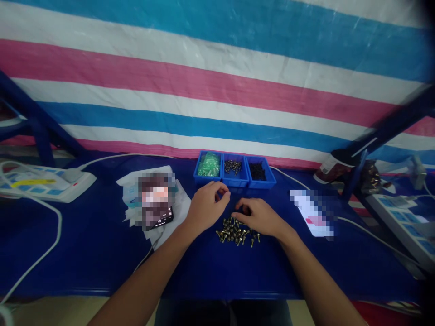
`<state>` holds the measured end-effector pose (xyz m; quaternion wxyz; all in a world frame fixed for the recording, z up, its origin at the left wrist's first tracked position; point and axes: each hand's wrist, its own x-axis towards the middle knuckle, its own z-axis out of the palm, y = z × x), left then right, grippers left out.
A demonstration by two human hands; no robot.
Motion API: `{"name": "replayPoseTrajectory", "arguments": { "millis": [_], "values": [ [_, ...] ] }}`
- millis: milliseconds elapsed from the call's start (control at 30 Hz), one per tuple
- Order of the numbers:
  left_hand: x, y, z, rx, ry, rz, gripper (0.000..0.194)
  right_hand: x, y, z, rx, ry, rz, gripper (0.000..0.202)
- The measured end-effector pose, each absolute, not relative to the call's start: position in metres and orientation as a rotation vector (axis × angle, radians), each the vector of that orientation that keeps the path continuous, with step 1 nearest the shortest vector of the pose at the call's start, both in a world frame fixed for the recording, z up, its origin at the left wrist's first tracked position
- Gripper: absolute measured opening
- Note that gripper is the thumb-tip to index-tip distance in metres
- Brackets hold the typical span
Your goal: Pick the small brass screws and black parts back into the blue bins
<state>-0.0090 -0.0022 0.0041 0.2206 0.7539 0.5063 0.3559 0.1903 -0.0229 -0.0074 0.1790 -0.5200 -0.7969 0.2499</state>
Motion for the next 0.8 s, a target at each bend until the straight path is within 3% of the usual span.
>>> {"name": "replayPoseTrajectory", "arguments": {
  "millis": [800],
  "values": [
    [-0.0081,-0.0032,0.0047,2.113,1.382,0.943,0.010,0.1871,-0.0207,-0.0143,-1.322,-2.324,0.743,0.014]
  ]
}}
